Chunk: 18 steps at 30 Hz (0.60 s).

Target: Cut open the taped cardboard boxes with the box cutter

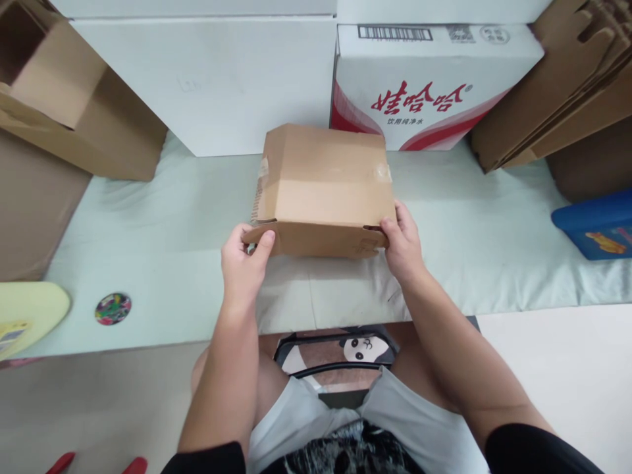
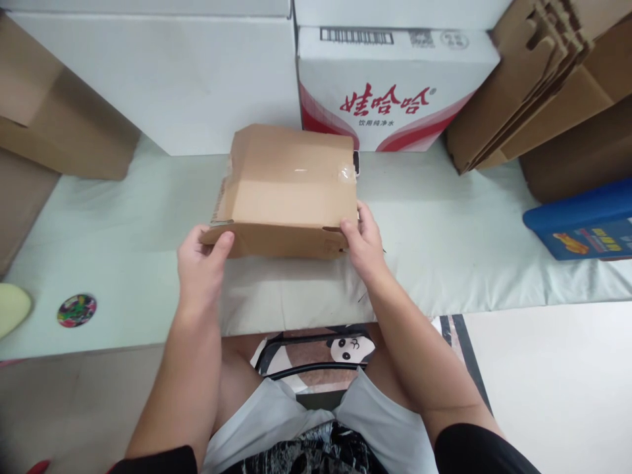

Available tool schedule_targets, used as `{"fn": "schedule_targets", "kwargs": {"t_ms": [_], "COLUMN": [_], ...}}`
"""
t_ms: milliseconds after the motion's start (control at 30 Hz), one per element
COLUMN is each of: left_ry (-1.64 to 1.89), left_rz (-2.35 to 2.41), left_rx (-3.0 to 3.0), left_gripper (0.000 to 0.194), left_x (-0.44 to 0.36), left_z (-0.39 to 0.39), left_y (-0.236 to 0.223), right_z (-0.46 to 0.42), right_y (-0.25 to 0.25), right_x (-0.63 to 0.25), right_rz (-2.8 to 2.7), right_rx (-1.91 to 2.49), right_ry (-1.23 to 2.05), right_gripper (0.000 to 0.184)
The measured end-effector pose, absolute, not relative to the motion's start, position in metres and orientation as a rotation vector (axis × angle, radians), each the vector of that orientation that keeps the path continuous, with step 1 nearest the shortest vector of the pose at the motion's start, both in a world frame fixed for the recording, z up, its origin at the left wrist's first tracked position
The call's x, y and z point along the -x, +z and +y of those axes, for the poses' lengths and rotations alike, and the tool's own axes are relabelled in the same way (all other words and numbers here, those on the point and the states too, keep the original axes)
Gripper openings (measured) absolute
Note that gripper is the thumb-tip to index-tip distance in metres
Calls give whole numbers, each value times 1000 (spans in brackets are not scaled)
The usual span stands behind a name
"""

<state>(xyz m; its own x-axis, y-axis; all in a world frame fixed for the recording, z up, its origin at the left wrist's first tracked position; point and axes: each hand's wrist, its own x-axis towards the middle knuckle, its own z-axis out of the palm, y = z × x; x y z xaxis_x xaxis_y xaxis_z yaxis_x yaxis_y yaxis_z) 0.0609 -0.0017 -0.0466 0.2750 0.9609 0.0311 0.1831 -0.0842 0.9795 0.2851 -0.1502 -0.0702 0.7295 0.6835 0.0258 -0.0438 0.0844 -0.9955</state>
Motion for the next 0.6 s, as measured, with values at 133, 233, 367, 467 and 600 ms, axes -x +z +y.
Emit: {"fn": "schedule_targets", "kwargs": {"t_ms": [133,233,367,467,600], "left_ry": [888,917,1166,1161,956], "left_rz": [921,770,935,1142,1097], "left_rx": [-1342,-1178,-1250,-1315,-1356], "left_gripper": [14,21,21,20,37], "left_x": [-58,-56,-55,-54,-50], "left_z": [2,5,11,18,23], "left_y": [-45,-46,-52,-56,-61], "right_z": [-146,-142,-140,-142,-143], "right_y": [-76,-71,-65,-66,-66], "right_x": [-286,-286,-287,-290,-290], "right_rz": [-443,-323,-246,-204,-214], "right_rx": [1293,1221,1169,1130,1153], "right_ry": [585,585,559,567,608], "right_gripper": [50,43,34,31,28]}}
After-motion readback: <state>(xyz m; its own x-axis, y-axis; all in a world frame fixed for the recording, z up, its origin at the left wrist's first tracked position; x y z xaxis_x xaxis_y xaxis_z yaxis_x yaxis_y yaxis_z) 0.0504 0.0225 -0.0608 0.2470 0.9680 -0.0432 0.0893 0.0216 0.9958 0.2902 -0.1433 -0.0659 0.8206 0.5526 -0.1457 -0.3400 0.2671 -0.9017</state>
